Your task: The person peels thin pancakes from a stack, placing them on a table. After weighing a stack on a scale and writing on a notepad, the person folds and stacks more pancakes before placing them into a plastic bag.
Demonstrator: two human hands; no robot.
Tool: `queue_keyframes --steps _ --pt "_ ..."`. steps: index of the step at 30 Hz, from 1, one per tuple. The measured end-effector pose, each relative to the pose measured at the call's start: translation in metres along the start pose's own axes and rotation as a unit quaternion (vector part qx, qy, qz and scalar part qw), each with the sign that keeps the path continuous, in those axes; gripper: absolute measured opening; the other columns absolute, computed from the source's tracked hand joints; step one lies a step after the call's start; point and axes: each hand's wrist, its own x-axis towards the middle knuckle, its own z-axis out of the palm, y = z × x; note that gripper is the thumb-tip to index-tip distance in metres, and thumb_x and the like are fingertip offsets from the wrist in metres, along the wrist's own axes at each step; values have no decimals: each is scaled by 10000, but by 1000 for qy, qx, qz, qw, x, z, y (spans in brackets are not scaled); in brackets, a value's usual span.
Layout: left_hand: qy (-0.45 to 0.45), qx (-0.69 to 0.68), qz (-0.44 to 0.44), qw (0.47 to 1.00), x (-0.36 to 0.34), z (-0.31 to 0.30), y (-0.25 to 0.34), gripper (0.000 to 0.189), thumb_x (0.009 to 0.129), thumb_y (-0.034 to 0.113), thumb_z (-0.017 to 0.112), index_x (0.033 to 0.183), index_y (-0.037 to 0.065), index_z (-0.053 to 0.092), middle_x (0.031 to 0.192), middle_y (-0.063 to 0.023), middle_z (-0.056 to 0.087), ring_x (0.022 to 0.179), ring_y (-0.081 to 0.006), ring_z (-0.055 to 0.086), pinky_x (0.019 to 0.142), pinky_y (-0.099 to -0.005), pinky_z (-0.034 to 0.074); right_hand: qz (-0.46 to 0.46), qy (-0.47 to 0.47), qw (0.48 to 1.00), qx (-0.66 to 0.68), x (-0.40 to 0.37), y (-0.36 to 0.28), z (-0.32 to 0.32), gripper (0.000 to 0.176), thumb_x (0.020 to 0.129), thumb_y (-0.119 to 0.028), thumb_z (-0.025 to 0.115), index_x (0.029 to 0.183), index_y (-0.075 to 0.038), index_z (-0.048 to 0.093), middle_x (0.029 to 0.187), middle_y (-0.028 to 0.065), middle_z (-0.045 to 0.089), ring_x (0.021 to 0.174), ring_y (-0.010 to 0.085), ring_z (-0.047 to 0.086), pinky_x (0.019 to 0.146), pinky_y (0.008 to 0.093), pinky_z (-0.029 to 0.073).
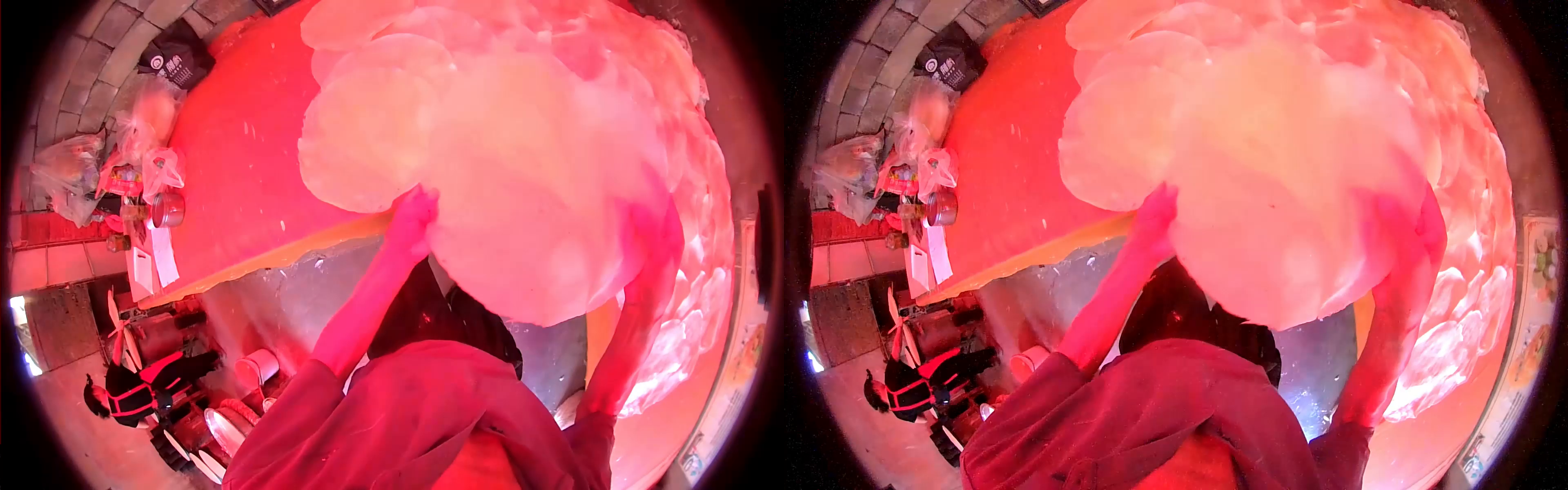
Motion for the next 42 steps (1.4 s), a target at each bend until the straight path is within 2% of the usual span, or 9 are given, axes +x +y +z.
queue_keyframes --steps 2,7,13,15,17,20,33,39,42 --pt "3 49 32 998 -14 32 41 466 865 97 655 1276 38 444 1040 -69 605 893 -212 627 771 -324 549 41 -30 997 59 12 20 -9 458 876 16 541 1327 32 464 1152 136 609 1007 237 629 851 322 515" --pt "22 167 -18 986 14 10 145 527 832 72 667 1296 29 420 1047 -86 605 886 -216 630 774 -337 551 35 -96 989 108 47 32 74 451 866 -27 560 1305 37 478 1143 139 614 966 212 638 793 287 521" --pt "65 341 20 938 44 -35 277 439 817 94 665 1206 35 471 1002 -98 614 868 -240 628 759 -356 539 -216 -130 965 -75 99 44 188 469 796 -275 686 1233 -139 582 1226 185 569 1160 203 543 930 319 462" --pt "88 404 44 909 60 -49 311 410 812 101 664 1176 37 488 986 -102 617 863 -248 627 754 -362 535 -150 -136 977 -66 130 62 216 471 808 -230 671 1247 -100 556 1183 180 585 1092 206 568 880 321 482" --pt "118 480 73 866 76 -63 339 382 807 108 664 1146 40 505 971 -107 619 857 -256 627 749 -368 531 76 -131 987 47 161 103 238 463 862 -29 588 1301 53 465 1049 151 643 865 218 661 718 322 549" --pt "168 599 121 774 100 -82 372 339 799 119 663 1102 43 530 949 -113 624 849 -268 626 741 -377 525 73 -116 989 57 154 172 242 523 857 -46 611 1333 54 420 966 168 655 759 231 675 677 324 557" --pt "22 692 414 592 328 -18 334 180 766 167 659 908 57 641 850 -139 642 811 -319 622 709 -417 499 189 -107 976 -21 149 180 257 374 890 -101 588 1232 37 527 960 139 674 768 211 676 699 307 542" --pt "-14 807 408 427 396 -11 316 166 747 198 652 830 53 659 835 -158 635 790 -338 611 699 -437 487 241 -92 965 -44 156 172 269 326 891 -49 567 1200 52 546 933 133 665 763 192 663 683 294 538" --pt "-42 826 373 421 402 -8 323 173 772 198 630 831 36 643 834 -170 632 808 -351 609 701 -420 485 239 -106 964 -47 175 173 273 314 890 -50 571 1185 52 555 926 127 665 757 189 664 686 291 539"
